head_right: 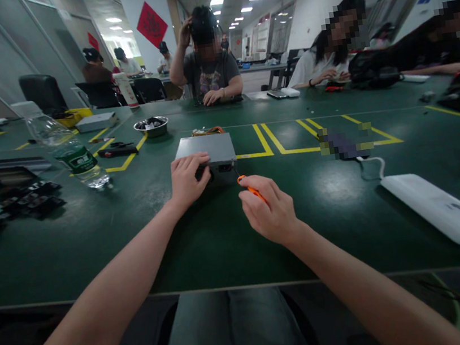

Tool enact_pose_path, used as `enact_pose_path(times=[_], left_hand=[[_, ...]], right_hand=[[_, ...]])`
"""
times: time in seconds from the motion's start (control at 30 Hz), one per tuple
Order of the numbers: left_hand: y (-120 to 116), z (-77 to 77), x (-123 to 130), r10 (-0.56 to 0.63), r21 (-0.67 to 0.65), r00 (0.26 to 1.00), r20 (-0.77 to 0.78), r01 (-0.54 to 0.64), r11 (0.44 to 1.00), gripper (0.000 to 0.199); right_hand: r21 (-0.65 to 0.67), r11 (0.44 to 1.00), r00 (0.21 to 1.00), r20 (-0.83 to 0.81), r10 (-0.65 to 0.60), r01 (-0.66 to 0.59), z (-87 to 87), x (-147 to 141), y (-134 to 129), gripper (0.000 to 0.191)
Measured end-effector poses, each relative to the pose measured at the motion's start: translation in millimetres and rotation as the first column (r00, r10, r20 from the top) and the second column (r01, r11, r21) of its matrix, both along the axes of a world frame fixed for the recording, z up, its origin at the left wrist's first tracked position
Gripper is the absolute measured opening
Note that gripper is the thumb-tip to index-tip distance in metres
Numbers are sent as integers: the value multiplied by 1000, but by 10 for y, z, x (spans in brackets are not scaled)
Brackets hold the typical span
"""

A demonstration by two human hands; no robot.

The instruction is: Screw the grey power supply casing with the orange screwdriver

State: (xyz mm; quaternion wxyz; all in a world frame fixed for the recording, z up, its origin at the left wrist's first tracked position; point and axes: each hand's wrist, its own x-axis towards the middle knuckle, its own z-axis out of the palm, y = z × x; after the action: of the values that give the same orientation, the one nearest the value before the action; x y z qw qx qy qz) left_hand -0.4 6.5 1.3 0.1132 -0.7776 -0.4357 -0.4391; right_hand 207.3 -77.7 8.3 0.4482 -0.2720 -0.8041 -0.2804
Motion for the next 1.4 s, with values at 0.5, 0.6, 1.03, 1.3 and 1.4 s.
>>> enact_pose_path(times=[0.5,0.6,1.03,1.3,1.4], left_hand=[[-4,5,1,-6,19,1000,-9,6,1000,19],[1,-1,-1,-8,35,1000,-8,8,999,19],[-5,3,3,-4,20,1000,-8,4,1000,20],[-11,8,7,-3,14,1000,-6,3,1000,20],[-7,5,7,-7,26,1000,-3,7,1000,20]], right_hand=[[5,992,989,74,125,-125,-7,-91,6,27],[-5,991,989,68,130,-130,-17,-109,32,25],[-7,993,989,82,122,-122,-20,-135,59,25],[47,993,979,179,99,-109,-37,-159,27,17],[27,990,973,191,129,-136,-62,-177,14,22]])
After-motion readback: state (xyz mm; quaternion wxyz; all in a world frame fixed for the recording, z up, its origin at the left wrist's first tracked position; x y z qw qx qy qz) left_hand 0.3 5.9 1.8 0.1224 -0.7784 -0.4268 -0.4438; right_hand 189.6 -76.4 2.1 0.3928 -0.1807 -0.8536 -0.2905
